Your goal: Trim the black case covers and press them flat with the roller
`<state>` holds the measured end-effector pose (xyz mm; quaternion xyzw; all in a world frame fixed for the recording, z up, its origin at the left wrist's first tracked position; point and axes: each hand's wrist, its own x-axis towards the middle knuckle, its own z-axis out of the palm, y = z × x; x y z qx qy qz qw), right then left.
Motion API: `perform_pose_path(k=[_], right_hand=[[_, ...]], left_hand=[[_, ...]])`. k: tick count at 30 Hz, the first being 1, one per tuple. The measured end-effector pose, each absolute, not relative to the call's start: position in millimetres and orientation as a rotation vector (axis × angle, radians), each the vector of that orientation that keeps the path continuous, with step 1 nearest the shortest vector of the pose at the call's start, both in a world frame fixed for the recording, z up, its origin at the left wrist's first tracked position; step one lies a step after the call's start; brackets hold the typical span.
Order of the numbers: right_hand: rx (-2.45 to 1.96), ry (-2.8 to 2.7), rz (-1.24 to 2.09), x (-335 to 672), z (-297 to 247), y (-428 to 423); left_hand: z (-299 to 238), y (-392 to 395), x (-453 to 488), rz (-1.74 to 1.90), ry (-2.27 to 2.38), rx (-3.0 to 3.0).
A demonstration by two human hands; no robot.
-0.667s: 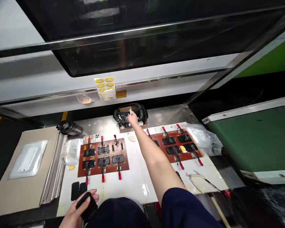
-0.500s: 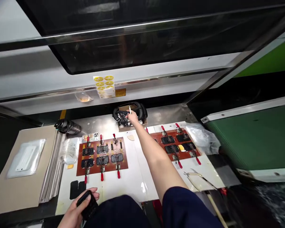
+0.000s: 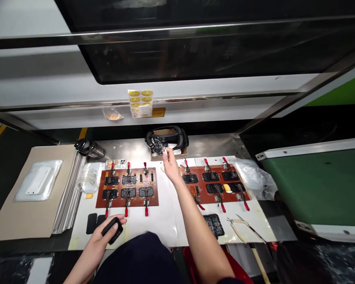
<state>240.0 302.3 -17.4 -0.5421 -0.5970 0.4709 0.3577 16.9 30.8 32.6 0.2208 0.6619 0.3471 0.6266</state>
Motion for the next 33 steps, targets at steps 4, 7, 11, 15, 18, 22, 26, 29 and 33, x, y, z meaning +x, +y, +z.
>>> perform_pose_path(k=[4,7,11,15,18,22,26,29,33], right_hand=[[-1.167,-1.685,1.579,226.4,13.4,194.0],[-1.056,-1.725,1.944,209.7,44.1,126.4],[-1.144,-1.981,1.865,191.8,74.3,79.4],[-1.222,-2.071,1.740,185.8,81.1,69.2],[-1.235,-2.068,1.707,184.3,81.3,66.8],[-1.204,-2.065,1.720,182.5,83.6,61.8],[-1.168,-2.058,1.740,181.0,85.7,57.9],[-1.158,-2.035,1.756,180.8,86.6,56.5],[-1.143,-1.997,1.775,181.1,87.8,54.9]], left_hand=[[35.8,41.8,18.4,0.775,1.593,0.854],[38.6,45.7,22.8,0.781,1.603,0.928],[47.0,44.9,29.5,0.815,1.536,0.935],[55.5,41.6,33.4,0.831,1.508,0.895],[59.2,39.4,33.8,0.830,1.506,0.896],[60.6,35.6,32.8,0.853,1.516,0.952],[61.6,31.7,31.7,0.861,1.512,0.962],[64.0,29.7,31.9,0.863,1.516,0.950],[68.1,27.7,33.9,0.857,1.517,0.949]])
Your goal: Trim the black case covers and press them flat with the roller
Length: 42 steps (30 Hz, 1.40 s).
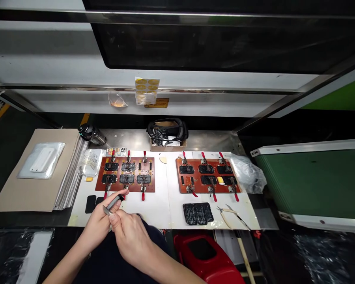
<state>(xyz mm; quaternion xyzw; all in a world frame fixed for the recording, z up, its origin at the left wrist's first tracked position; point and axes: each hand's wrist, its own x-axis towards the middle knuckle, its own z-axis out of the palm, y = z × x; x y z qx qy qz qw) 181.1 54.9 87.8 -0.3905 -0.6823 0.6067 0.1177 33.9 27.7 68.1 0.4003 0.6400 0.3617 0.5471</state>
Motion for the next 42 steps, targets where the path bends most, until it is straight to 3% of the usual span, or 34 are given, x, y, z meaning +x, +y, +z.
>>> perform_pose_path(k=[42], right_hand=[[-1.477,-1.908,1.568,197.8,67.7,70.6]], left_hand=[[70.6,28.0,37.1,0.846,1.560,0.997]])
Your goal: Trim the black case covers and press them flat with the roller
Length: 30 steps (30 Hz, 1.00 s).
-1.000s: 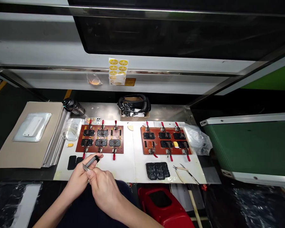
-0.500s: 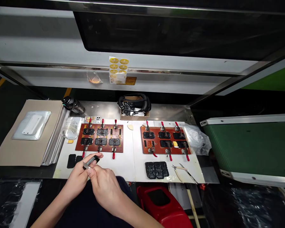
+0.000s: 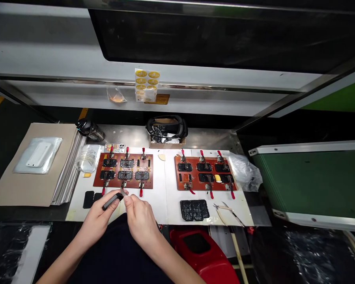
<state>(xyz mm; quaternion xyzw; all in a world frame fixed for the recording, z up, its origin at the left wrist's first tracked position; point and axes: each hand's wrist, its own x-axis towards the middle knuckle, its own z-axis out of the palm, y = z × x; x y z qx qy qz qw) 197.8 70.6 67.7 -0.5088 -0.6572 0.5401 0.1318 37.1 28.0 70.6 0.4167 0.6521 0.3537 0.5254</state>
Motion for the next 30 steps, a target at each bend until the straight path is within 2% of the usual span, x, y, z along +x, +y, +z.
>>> perform_pose_path(k=[10,14,17,22,27,30], right_hand=[[-1.348,-1.638,1.637,195.0,73.6,80.0],[-1.399,-1.328,1.438,192.6,57.5,92.4],[-1.454,-1.145,1.320,194.2,41.1,90.6],[-1.255,-1.253,1.617,189.7,33.0,74.7],[-1.318,-1.234,1.621,191.7,40.4,88.0],[-1.270,-1.563,1.672,197.9,49.3,95.1]], left_hand=[[67.2,30.9,43.4,0.825,1.505,1.117],[67.0,31.8,44.7,0.830,1.518,1.215],[64.0,33.9,44.0,1.019,1.608,0.954],[48.7,34.8,41.6,1.308,1.482,0.451],[39.8,29.6,41.2,1.113,1.477,0.631],[42.7,27.5,41.9,0.929,1.360,0.783]])
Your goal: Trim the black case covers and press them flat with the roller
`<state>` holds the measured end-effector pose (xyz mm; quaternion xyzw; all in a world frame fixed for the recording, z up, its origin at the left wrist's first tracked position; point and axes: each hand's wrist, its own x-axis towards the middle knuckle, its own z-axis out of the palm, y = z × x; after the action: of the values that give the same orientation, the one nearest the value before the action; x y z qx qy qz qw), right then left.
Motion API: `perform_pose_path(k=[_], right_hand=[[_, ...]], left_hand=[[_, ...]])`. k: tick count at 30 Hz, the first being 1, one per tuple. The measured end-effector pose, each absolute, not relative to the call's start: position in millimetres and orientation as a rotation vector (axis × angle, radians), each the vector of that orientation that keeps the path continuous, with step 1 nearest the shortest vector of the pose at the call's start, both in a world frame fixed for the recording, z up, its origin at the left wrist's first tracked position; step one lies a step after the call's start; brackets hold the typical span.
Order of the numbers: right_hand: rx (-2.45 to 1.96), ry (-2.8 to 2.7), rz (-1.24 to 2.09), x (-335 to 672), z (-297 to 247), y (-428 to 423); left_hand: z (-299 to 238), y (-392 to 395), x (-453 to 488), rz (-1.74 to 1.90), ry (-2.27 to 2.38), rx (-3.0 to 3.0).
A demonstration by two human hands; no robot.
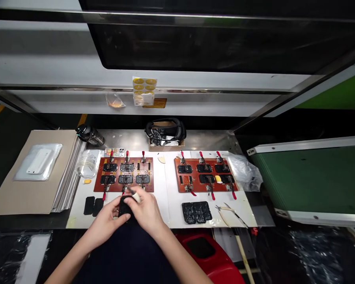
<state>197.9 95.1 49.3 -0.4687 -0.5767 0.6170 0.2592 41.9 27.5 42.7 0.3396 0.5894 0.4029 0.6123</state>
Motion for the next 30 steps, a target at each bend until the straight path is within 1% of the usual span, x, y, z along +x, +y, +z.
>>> perform_pose_path(k=[3,8,10,13,18,30], right_hand=[[-1.203,-1.791,1.681,203.0,54.8,94.5],[-1.396,-1.541,1.527,206.3,53.0,86.8],[-1.399,-1.601,1.613,203.9,55.2,80.1],[-1.296,-1.835,1.737,194.7,63.7,67.1],[-1.321,-2.058,1.669,179.2,73.5,56.0],[-1.376,-2.103,1.639,175.0,73.9,58.6]], left_hand=[[43.5,26.1,41.8,0.862,1.294,0.852],[35.5,24.3,38.1,0.931,1.427,0.848],[34.0,24.1,36.9,0.973,1.494,0.858],[35.6,23.2,37.6,1.000,1.564,0.866],[40.6,19.5,41.5,1.002,1.592,0.852],[42.7,18.8,43.5,1.021,1.650,0.867]])
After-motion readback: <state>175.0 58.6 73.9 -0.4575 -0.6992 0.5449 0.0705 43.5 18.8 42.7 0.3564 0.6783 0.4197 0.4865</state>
